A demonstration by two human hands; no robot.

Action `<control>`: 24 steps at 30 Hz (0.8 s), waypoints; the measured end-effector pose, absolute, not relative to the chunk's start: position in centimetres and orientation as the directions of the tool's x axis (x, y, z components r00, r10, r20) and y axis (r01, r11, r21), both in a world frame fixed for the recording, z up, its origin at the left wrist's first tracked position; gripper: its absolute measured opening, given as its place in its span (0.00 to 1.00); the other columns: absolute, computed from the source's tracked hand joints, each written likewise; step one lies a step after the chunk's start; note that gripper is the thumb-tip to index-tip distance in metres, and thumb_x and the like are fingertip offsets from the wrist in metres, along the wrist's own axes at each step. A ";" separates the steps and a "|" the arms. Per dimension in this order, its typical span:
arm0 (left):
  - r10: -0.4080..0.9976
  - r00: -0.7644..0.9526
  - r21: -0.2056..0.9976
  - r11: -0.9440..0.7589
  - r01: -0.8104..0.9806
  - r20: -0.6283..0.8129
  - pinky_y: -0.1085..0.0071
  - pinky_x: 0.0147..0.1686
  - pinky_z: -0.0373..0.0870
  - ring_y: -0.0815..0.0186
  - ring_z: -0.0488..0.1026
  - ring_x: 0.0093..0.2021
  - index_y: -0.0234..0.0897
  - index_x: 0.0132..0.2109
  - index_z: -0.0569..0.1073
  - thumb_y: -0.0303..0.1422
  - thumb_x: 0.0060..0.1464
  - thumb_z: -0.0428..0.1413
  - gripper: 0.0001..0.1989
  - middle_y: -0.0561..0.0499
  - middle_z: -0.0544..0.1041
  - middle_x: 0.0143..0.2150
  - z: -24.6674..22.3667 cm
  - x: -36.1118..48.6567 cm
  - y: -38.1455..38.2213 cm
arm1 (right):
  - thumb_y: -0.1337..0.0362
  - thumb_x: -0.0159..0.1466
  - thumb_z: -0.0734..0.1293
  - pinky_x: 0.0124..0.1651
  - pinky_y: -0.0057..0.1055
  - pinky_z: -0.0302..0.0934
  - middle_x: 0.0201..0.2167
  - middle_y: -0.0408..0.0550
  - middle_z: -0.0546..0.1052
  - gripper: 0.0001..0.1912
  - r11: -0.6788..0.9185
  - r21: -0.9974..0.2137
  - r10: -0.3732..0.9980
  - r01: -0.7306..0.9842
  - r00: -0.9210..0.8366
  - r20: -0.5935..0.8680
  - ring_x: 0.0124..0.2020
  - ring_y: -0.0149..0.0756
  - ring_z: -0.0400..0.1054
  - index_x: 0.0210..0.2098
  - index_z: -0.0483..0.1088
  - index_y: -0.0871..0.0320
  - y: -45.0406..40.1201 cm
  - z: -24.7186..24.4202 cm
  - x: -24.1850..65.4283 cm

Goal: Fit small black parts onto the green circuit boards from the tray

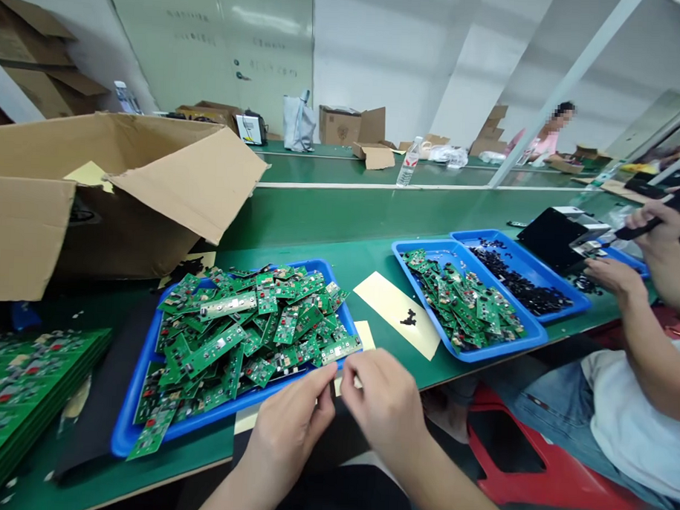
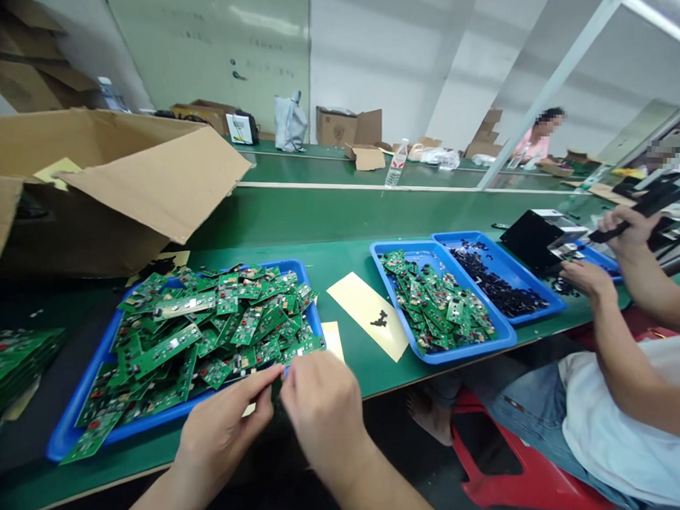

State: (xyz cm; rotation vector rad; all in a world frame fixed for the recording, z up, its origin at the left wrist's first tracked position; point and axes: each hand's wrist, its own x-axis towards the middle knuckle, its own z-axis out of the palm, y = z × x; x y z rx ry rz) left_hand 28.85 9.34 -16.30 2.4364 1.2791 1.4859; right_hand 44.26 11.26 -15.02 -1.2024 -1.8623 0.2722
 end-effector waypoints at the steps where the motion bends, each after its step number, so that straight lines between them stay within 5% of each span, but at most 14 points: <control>1: 0.681 0.207 0.436 -0.641 0.632 0.702 0.77 0.36 0.78 0.66 0.81 0.32 0.38 0.46 0.74 0.24 0.56 0.52 0.13 0.51 0.83 0.37 -16.3 28.8 9.2 | 0.68 0.64 0.57 0.30 0.31 0.59 0.22 0.48 0.70 0.12 0.467 -0.627 0.839 0.623 -0.088 0.537 0.26 0.36 0.64 0.26 0.66 0.58 11.7 -14.9 45.0; 6: 0.866 0.145 0.725 -0.483 0.491 0.479 0.82 0.32 0.77 0.69 0.81 0.32 0.44 0.47 0.74 0.27 0.54 0.55 0.14 0.55 0.82 0.39 -15.7 28.1 9.1 | 0.63 0.65 0.61 0.32 0.28 0.67 0.28 0.46 0.72 0.04 0.343 -0.835 0.927 0.430 -0.015 0.374 0.28 0.33 0.70 0.34 0.64 0.57 11.5 -14.8 47.8; 9: 0.860 0.095 0.771 -0.493 0.402 0.500 0.83 0.30 0.76 0.70 0.80 0.29 0.46 0.43 0.76 0.27 0.52 0.57 0.12 0.57 0.83 0.35 -15.5 28.1 9.4 | 0.57 0.61 0.68 0.41 0.32 0.68 0.39 0.48 0.70 0.13 0.232 -0.973 0.972 -0.014 -0.025 0.232 0.36 0.36 0.73 0.38 0.61 0.55 9.2 -16.0 46.5; 12: 0.848 0.029 0.809 -0.514 0.286 0.529 0.83 0.28 0.76 0.70 0.80 0.27 0.47 0.41 0.77 0.25 0.51 0.57 0.13 0.58 0.83 0.33 -15.8 28.8 9.6 | 0.54 0.57 0.71 0.44 0.34 0.67 0.43 0.47 0.68 0.19 0.152 -0.951 0.987 -0.270 -0.011 0.161 0.37 0.35 0.72 0.42 0.61 0.52 7.4 -17.7 44.4; 19: 0.919 0.022 0.908 -0.393 0.148 0.394 0.81 0.24 0.77 0.68 0.79 0.25 0.43 0.38 0.78 0.26 0.49 0.59 0.09 0.55 0.83 0.30 -16.5 30.4 10.6 | 0.55 0.57 0.71 0.33 0.25 0.66 0.34 0.43 0.70 0.17 0.139 -0.945 0.981 -0.297 0.170 0.091 0.29 0.30 0.68 0.40 0.62 0.52 7.2 -18.5 43.7; 24: 0.924 0.014 0.902 -0.376 0.210 0.382 0.75 0.28 0.79 0.62 0.80 0.32 0.40 0.33 0.80 0.31 0.47 0.62 0.04 0.50 0.82 0.33 -16.4 30.7 11.8 | 0.57 0.60 0.69 0.35 0.26 0.67 0.36 0.43 0.69 0.13 0.242 -0.965 0.931 -0.104 0.303 0.201 0.28 0.28 0.68 0.40 0.63 0.52 7.2 -18.4 44.7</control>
